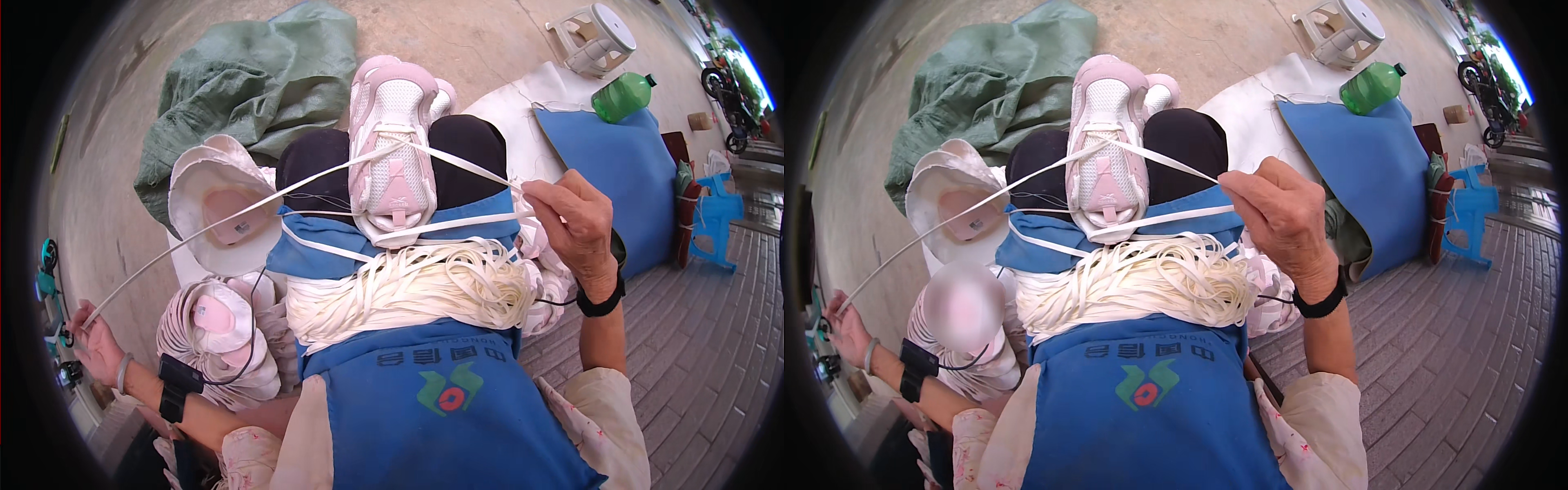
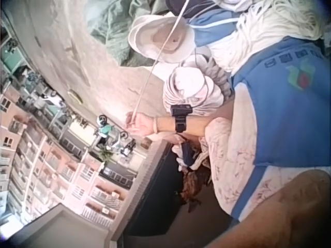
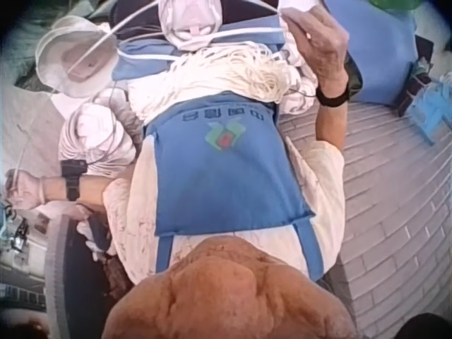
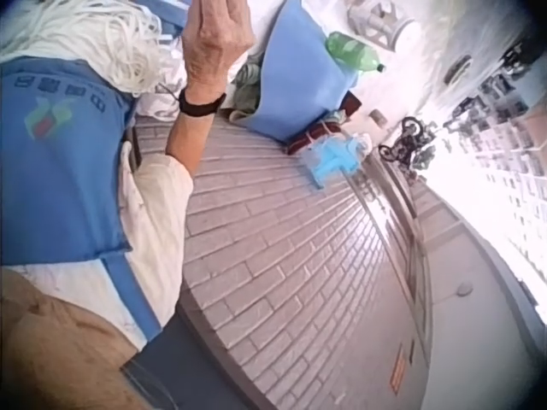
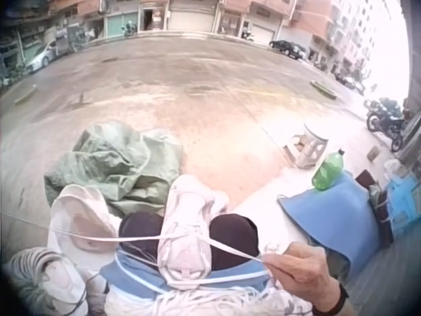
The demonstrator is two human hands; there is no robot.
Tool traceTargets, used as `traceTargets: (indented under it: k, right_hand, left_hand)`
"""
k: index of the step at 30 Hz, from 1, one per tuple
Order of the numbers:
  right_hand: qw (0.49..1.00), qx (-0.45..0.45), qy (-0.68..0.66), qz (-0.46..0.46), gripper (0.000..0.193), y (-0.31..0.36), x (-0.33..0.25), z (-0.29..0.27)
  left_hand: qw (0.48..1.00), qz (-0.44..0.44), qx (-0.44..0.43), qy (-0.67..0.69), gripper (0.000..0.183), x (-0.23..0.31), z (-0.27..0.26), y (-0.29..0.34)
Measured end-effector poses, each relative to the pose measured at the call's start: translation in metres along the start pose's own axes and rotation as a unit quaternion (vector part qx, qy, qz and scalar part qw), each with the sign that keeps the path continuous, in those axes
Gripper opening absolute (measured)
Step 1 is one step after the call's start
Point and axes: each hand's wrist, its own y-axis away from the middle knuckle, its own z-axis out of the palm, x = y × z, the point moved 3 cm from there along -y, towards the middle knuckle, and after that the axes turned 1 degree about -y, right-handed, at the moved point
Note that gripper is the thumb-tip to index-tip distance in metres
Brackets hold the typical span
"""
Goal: The recorder is threading and lacing white shoelaces into a pair of pink and white sneakers.
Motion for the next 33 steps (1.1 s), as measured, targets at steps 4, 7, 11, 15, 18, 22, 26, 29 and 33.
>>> traceTargets:
  k: [4,7,11,15,18,22,26,29,33]
  right_hand:
    - [0.989,-0.110,0.092,0.046,0.007,0.018,0.033,0.020]
    - [0.982,-0.145,0.084,0.091,0.015,0.024,0.043,0.028]
    - [0.987,-0.069,-0.018,0.145,0.023,-0.005,0.028,0.038]
    - [0.988,-0.046,-0.112,0.093,0.024,-0.032,0.004,0.079]
    - [0.994,-0.038,-0.082,0.057,0.024,-0.040,0.003,0.100]
    - [0.988,-0.116,-0.072,0.073,0.022,-0.046,0.001,0.104]
    - [0.981,-0.137,-0.093,0.101,0.028,-0.049,-0.009,0.103]
    - [0.990,-0.113,-0.040,0.077,0.023,-0.045,-0.007,0.108]
    - [0.993,-0.103,-0.025,0.048,0.019,-0.045,-0.004,0.108]
  left_hand:
    - [0.938,-0.221,-0.260,-0.059,0.031,-0.089,0.076,0.054]
    - [0.902,-0.227,-0.218,-0.296,0.027,-0.203,0.153,0.158]
    - [0.772,-0.258,-0.352,-0.462,0.028,-0.309,0.204,0.225]
    - [0.659,-0.129,-0.472,-0.572,0.028,-0.353,0.207,0.234]
    - [0.628,-0.116,-0.486,-0.597,0.031,-0.363,0.215,0.238]
    - [0.640,-0.180,-0.473,-0.578,0.032,-0.364,0.215,0.234]
    - [0.659,-0.256,-0.462,-0.536,0.027,-0.367,0.211,0.230]
    - [0.644,-0.257,-0.479,-0.538,0.029,-0.369,0.216,0.230]
    - [0.661,-0.228,-0.472,-0.536,0.027,-0.371,0.213,0.225]
